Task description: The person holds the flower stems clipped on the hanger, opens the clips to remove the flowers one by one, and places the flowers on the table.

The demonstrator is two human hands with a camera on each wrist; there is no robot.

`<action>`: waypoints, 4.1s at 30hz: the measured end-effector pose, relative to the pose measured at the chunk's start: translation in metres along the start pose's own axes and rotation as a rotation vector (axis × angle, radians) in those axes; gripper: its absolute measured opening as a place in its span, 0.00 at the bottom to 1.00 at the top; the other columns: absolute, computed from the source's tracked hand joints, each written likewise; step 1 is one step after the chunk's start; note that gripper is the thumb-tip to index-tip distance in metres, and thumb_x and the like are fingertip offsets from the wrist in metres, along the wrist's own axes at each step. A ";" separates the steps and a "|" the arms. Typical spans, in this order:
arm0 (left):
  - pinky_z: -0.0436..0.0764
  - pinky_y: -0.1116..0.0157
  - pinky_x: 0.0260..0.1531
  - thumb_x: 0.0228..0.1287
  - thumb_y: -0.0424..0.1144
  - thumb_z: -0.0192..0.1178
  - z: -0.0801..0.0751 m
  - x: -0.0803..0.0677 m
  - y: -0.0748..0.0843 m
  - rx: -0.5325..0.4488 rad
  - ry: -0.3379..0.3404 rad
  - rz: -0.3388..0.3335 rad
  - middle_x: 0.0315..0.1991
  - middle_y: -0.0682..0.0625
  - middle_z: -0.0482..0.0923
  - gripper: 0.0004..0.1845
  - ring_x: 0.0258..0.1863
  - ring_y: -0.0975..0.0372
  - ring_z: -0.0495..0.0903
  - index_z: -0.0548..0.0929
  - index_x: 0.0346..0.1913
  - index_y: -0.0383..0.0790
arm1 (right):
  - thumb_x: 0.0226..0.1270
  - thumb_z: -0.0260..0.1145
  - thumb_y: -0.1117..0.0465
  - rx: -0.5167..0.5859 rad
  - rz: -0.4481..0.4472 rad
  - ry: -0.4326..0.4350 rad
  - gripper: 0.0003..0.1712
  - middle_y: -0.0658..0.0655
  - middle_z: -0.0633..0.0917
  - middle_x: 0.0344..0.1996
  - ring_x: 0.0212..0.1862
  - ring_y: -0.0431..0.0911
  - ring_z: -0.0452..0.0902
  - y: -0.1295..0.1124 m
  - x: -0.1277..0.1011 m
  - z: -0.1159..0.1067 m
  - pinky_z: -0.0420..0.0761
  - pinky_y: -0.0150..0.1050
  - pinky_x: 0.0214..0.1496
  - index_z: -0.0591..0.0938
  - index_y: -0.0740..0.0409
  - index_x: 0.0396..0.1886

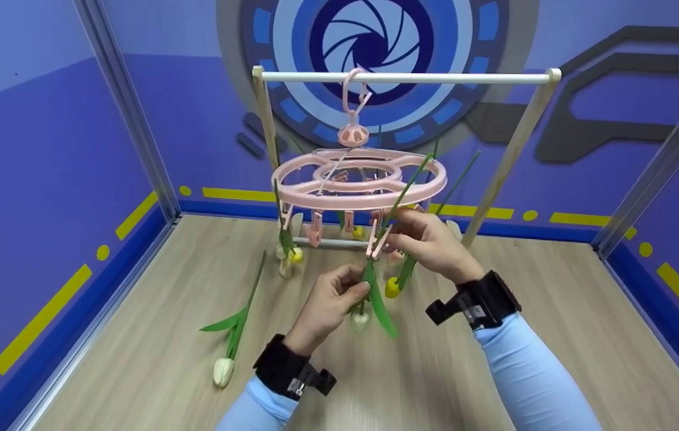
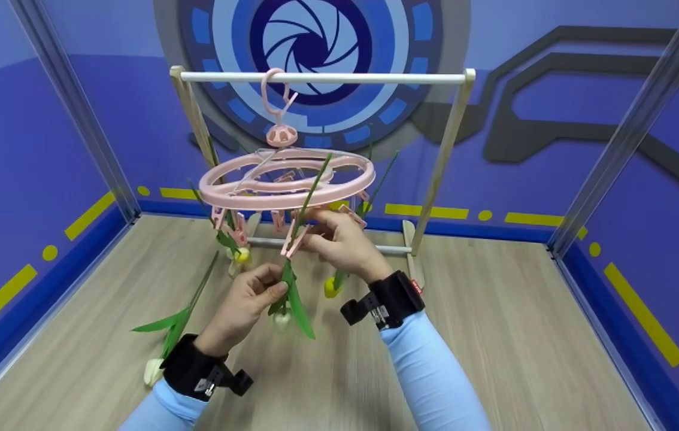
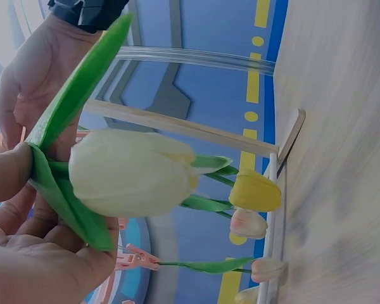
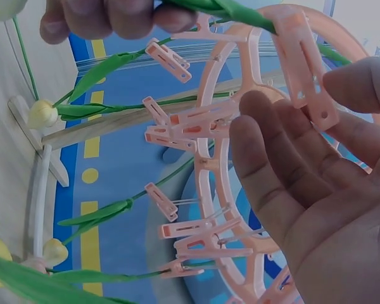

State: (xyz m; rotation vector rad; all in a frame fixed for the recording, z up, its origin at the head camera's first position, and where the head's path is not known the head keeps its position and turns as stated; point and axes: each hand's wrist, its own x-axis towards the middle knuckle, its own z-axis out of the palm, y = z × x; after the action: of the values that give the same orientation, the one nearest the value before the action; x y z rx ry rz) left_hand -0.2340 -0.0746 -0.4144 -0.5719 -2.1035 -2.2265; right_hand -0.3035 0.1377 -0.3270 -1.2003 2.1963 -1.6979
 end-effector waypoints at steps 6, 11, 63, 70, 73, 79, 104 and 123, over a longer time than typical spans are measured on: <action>0.79 0.68 0.42 0.76 0.29 0.57 -0.004 -0.001 0.000 -0.032 -0.020 -0.032 0.43 0.47 0.83 0.13 0.41 0.62 0.80 0.79 0.55 0.22 | 0.78 0.58 0.69 0.030 -0.057 -0.068 0.23 0.71 0.86 0.47 0.43 0.48 0.88 0.000 0.000 0.000 0.86 0.37 0.39 0.73 0.70 0.69; 0.79 0.67 0.44 0.77 0.28 0.56 -0.006 -0.002 0.000 -0.026 -0.015 -0.044 0.45 0.46 0.83 0.13 0.43 0.62 0.80 0.80 0.57 0.23 | 0.78 0.58 0.70 0.040 -0.077 -0.094 0.22 0.70 0.87 0.48 0.43 0.50 0.88 0.002 -0.001 -0.001 0.87 0.39 0.39 0.74 0.68 0.68; 0.87 0.57 0.41 0.66 0.28 0.68 0.012 -0.010 -0.004 0.678 0.473 0.433 0.36 0.47 0.84 0.05 0.37 0.58 0.86 0.85 0.43 0.35 | 0.72 0.68 0.67 -0.189 -0.078 0.067 0.07 0.60 0.89 0.38 0.35 0.42 0.83 0.001 -0.007 0.010 0.80 0.32 0.36 0.84 0.66 0.46; 0.87 0.58 0.38 0.68 0.27 0.65 0.009 -0.009 -0.004 0.668 0.478 0.460 0.34 0.48 0.84 0.03 0.35 0.59 0.85 0.86 0.41 0.35 | 0.71 0.70 0.66 -0.265 -0.062 0.107 0.06 0.58 0.88 0.37 0.31 0.42 0.80 0.000 -0.007 0.010 0.79 0.30 0.35 0.87 0.64 0.43; 0.87 0.57 0.38 0.68 0.28 0.65 0.009 -0.009 -0.003 0.670 0.480 0.457 0.35 0.48 0.84 0.03 0.36 0.59 0.85 0.86 0.41 0.35 | 0.72 0.70 0.65 -0.296 -0.050 0.118 0.07 0.58 0.87 0.38 0.30 0.41 0.79 0.000 -0.008 0.010 0.79 0.30 0.33 0.87 0.64 0.44; 0.86 0.57 0.38 0.68 0.28 0.66 0.009 -0.010 -0.001 0.682 0.480 0.445 0.35 0.47 0.84 0.03 0.36 0.59 0.85 0.86 0.42 0.34 | 0.71 0.71 0.63 -0.353 -0.040 0.136 0.08 0.57 0.88 0.39 0.29 0.43 0.78 -0.003 -0.010 0.011 0.78 0.30 0.33 0.88 0.62 0.45; 0.86 0.54 0.39 0.69 0.28 0.65 0.010 -0.010 0.000 0.681 0.470 0.422 0.38 0.45 0.85 0.04 0.38 0.57 0.85 0.86 0.44 0.33 | 0.71 0.71 0.61 -0.431 -0.076 0.187 0.07 0.54 0.87 0.36 0.29 0.41 0.77 -0.006 -0.011 0.009 0.76 0.29 0.30 0.89 0.61 0.42; 0.85 0.56 0.39 0.69 0.27 0.65 0.004 -0.014 -0.005 0.690 0.485 0.442 0.36 0.46 0.84 0.03 0.37 0.58 0.85 0.86 0.43 0.33 | 0.70 0.70 0.63 -0.452 -0.080 0.190 0.06 0.57 0.86 0.33 0.28 0.41 0.74 -0.005 -0.011 0.007 0.74 0.30 0.30 0.88 0.63 0.40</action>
State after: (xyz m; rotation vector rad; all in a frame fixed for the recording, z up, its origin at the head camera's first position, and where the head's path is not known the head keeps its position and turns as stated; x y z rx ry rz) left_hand -0.2215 -0.0731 -0.4228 -0.3463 -2.0285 -1.1510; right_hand -0.2897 0.1385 -0.3288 -1.2726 2.7908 -1.4354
